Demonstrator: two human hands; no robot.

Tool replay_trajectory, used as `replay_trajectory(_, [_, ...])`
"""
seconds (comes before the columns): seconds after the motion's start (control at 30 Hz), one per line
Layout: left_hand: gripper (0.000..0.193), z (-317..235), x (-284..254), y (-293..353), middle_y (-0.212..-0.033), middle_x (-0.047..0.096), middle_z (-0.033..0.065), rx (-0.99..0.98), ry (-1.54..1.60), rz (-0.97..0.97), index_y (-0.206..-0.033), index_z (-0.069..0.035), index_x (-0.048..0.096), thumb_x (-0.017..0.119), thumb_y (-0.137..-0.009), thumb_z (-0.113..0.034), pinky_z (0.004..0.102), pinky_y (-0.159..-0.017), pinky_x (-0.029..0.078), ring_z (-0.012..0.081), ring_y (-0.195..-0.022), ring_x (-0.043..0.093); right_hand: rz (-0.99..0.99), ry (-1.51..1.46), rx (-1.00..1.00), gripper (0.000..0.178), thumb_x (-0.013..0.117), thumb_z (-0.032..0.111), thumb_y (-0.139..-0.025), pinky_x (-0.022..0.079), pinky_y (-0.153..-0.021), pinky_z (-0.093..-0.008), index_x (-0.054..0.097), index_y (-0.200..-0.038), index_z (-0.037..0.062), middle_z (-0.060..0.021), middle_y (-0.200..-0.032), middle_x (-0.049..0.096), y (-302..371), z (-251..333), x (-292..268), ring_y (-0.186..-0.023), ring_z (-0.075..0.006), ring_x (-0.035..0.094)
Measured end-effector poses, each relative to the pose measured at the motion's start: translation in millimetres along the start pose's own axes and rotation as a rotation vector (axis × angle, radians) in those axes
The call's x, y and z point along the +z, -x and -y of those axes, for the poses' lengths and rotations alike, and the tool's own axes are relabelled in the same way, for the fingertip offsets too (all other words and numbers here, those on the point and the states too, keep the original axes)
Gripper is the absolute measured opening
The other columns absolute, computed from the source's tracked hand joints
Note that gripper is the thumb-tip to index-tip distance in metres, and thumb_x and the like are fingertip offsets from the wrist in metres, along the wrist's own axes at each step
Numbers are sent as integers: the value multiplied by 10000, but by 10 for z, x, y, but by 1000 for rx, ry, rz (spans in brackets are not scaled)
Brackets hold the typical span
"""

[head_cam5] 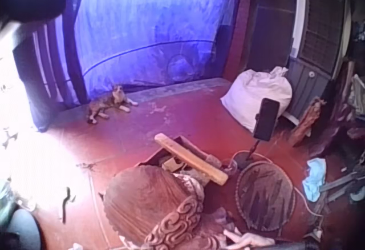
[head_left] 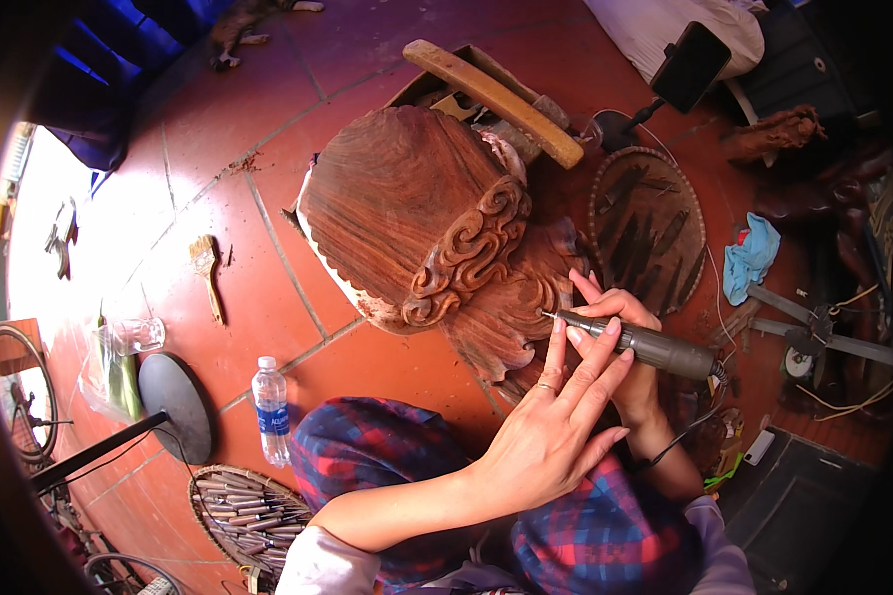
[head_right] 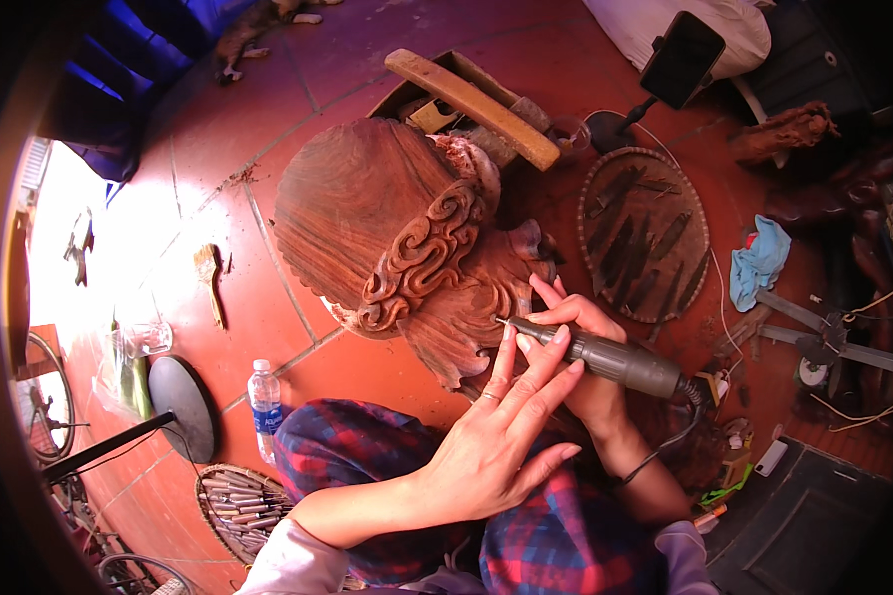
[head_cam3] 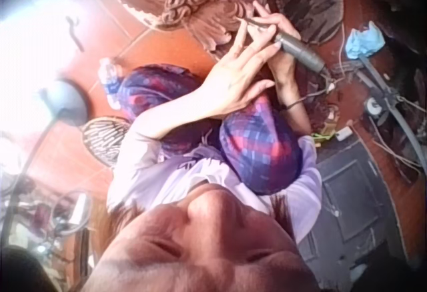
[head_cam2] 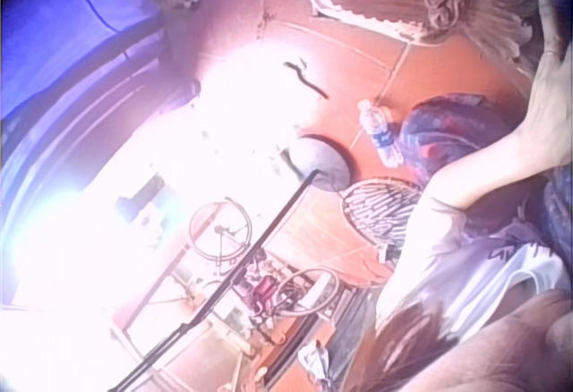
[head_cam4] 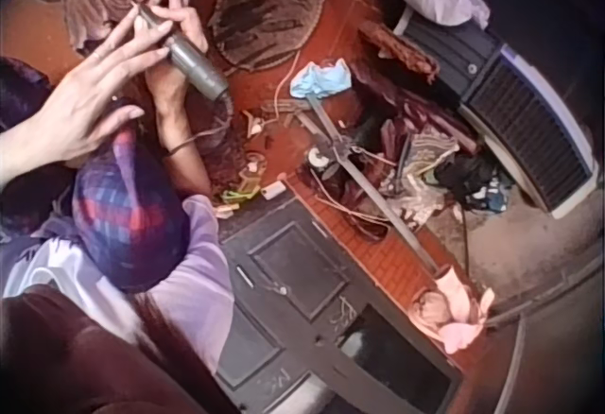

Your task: The person sits on the floor and uses a rotary carving tool to refine the details of a large wooden sculpture. They adjust the tool and the sculpture's position multiple times while working on the intricate patterns.

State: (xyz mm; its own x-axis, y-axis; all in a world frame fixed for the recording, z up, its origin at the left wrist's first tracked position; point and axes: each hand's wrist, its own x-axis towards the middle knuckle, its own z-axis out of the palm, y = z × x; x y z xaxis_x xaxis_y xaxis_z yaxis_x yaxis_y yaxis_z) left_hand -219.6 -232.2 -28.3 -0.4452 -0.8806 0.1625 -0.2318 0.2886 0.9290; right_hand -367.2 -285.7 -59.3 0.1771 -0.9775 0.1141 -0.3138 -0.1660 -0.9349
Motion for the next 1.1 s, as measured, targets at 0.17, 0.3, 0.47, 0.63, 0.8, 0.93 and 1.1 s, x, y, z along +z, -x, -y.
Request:
replay_trajectory(0.17, [669,-50,-37,43,-1487,227,232,-28,-57,6,-1375,-26,377,687,-813,-212,518,-1075,273,556,-1335,137,19,67,-42,165,714,5,-716,289,-1087,-502,607,-842,11,-85,-882,663,27,-28,56,-1176,-378,530])
replay_trajectory(0.3, [658,-39,-72,40,-1482,205,255,-15,-88,20,-1371,-2,372,664,-820,-213,530,-1055,304,581,-1311,169,15,126,-63,170,718,21,-715,294,-1089,-497,613,-849,12,-79,-876,668,23,-24,80,-1164,-374,543])
replay_trajectory(0.47, [665,-34,-41,13,-1489,226,224,-13,-52,18,-1378,-27,373,681,-814,-194,518,-1073,280,544,-1341,144,-3,70,-40,159,717,-1,-721,341,-1069,-468,602,-830,9,-87,-836,669,15,-45,17,-1115,-348,583])
replay_trajectory(0.63, [659,10,15,-19,-1493,220,215,2,-1,18,-1376,-24,373,674,-808,-171,514,-1080,273,528,-1353,124,4,31,-25,150,700,-33,-742,372,-1051,-451,580,-823,7,-95,-838,670,-22,-43,-54,-1066,-334,613])
replay_trajectory(0.8, [656,29,28,-49,-1492,220,219,7,-1,22,-1367,-21,382,678,-801,-169,515,-1081,270,531,-1351,126,-24,-50,42,153,695,-39,-742,357,-1062,-450,575,-819,14,-104,-848,682,-10,-55,-62,-1081,-328,605])
replay_trajectory(0.93, [652,-21,-12,0,-1487,224,229,-3,-46,22,-1356,-12,393,684,-796,-173,516,-1076,277,535,-1345,146,7,38,2,169,727,3,-722,344,-1068,-460,593,-824,14,-98,-852,682,-1,-23,-25,-1100,-338,593])
replay_trajectory(1.1, [662,-14,-36,14,-1483,226,236,-7,-58,28,-1356,-8,394,692,-789,-175,515,-1074,281,539,-1337,169,25,110,-46,190,748,33,-712,345,-1066,-467,602,-832,14,-93,-847,675,3,-45,-22,-1094,-338,597])
